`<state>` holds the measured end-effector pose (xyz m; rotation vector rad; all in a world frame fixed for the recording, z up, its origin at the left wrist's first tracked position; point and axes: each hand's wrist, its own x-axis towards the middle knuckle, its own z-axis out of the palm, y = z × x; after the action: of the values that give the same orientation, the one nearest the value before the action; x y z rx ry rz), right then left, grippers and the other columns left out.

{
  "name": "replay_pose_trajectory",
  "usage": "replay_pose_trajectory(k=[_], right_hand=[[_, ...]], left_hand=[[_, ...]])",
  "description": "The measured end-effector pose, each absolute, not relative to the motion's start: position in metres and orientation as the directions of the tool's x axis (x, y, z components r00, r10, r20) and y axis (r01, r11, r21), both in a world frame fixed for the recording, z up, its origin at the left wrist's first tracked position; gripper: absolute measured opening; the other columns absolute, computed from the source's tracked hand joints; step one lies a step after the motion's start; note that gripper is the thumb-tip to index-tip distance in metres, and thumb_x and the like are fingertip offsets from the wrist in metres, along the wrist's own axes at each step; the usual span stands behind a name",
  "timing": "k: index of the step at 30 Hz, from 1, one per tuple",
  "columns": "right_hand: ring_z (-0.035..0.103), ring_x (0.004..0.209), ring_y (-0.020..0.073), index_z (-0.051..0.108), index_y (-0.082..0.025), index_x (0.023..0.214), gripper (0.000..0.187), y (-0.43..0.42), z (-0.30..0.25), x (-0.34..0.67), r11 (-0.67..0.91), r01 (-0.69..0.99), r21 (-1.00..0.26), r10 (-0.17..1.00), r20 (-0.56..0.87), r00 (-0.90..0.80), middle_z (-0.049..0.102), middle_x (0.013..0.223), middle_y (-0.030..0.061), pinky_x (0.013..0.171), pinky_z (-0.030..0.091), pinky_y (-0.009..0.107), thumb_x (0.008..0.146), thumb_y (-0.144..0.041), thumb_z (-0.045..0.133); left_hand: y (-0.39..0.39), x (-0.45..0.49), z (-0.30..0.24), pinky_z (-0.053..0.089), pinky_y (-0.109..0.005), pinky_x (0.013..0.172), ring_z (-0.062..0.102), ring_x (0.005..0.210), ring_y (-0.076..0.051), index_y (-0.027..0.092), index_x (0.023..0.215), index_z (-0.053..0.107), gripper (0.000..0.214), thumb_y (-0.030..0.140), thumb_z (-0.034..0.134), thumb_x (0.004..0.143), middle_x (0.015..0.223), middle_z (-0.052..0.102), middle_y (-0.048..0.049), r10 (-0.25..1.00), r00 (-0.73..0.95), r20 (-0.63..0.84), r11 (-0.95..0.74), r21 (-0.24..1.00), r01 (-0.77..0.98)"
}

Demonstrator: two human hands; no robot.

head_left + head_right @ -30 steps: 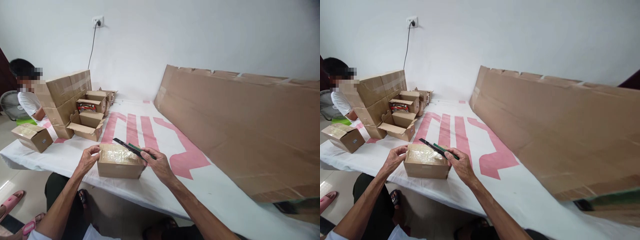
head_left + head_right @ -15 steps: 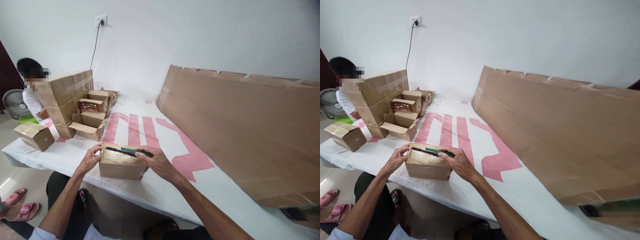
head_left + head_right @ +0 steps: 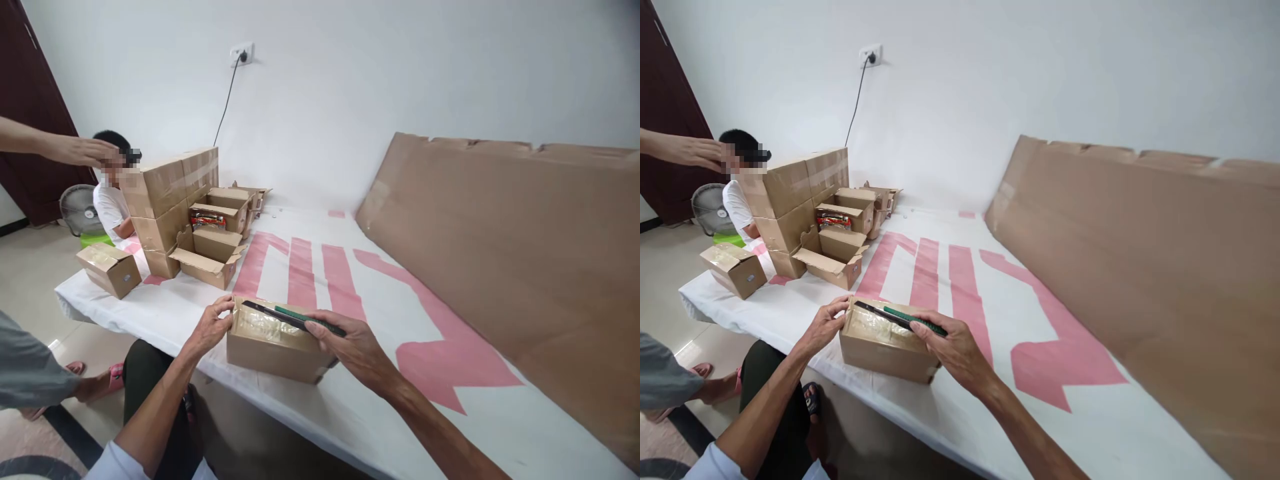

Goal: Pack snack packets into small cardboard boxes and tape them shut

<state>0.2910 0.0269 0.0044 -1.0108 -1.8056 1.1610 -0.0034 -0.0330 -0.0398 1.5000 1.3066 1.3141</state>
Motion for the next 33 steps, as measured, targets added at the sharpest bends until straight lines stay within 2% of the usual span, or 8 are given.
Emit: replay_pose_trajectory(k=[5, 17, 29, 33], right_hand=[[0.048, 0.054, 0.0164, 0.084, -0.019, 0.095, 0.059, 0.027, -0.003, 0.292, 0.227, 0.215, -0.950, 0.919, 0.137, -0.369, 0.054, 0.056, -0.0009, 0.049, 0.041, 0.030, 0.077, -0.074, 0.076], [0.049, 0.055, 0.0165, 0.084, -0.019, 0.095, 0.053, 0.028, -0.007, 0.295, 0.224, 0.209, -0.952, 0.920, 0.136, -0.368, 0.055, 0.058, -0.0003, 0.049, 0.039, 0.029, 0.079, -0.069, 0.077], [0.050, 0.053, 0.0161, 0.084, -0.019, 0.096, 0.057, 0.029, -0.007, 0.296, 0.238, 0.197, -0.951, 0.916, 0.153, -0.370, 0.056, 0.057, -0.0005, 0.048, 0.041, 0.029, 0.081, -0.073, 0.076], [0.049, 0.053, 0.0151, 0.084, -0.018, 0.093, 0.058, 0.027, -0.001, 0.294, 0.238, 0.185, -0.953, 0.918, 0.159, -0.363, 0.055, 0.057, -0.0007, 0.047, 0.041, 0.028, 0.078, -0.073, 0.078]], left_hand=[[-0.031, -0.001, -0.043, 0.041, -0.044, 0.126, 0.061, 0.141, -0.033, 0.023, 0.104, 0.088, 0.026, 0.031, 0.068, 0.090, 0.149, 0.069, -0.0095, 0.970, -0.096, 0.223, -0.197, 0.954, 0.227], [-0.034, 0.005, -0.039, 0.042, -0.043, 0.125, 0.062, 0.139, -0.033, 0.021, 0.102, 0.088, 0.028, 0.035, 0.065, 0.092, 0.147, 0.070, -0.0098, 0.973, -0.140, 0.183, -0.155, 0.970, 0.190], [-0.039, 0.004, -0.036, 0.039, -0.045, 0.126, 0.057, 0.144, -0.035, 0.020, 0.104, 0.086, 0.040, 0.054, 0.068, 0.094, 0.151, 0.067, -0.0107, 0.977, -0.123, 0.173, -0.148, 0.970, 0.193], [-0.041, 0.002, -0.032, 0.036, -0.045, 0.128, 0.055, 0.147, -0.035, 0.020, 0.107, 0.085, 0.039, 0.054, 0.069, 0.095, 0.156, 0.064, -0.0113, 0.978, -0.068, 0.200, -0.183, 0.962, 0.201]])
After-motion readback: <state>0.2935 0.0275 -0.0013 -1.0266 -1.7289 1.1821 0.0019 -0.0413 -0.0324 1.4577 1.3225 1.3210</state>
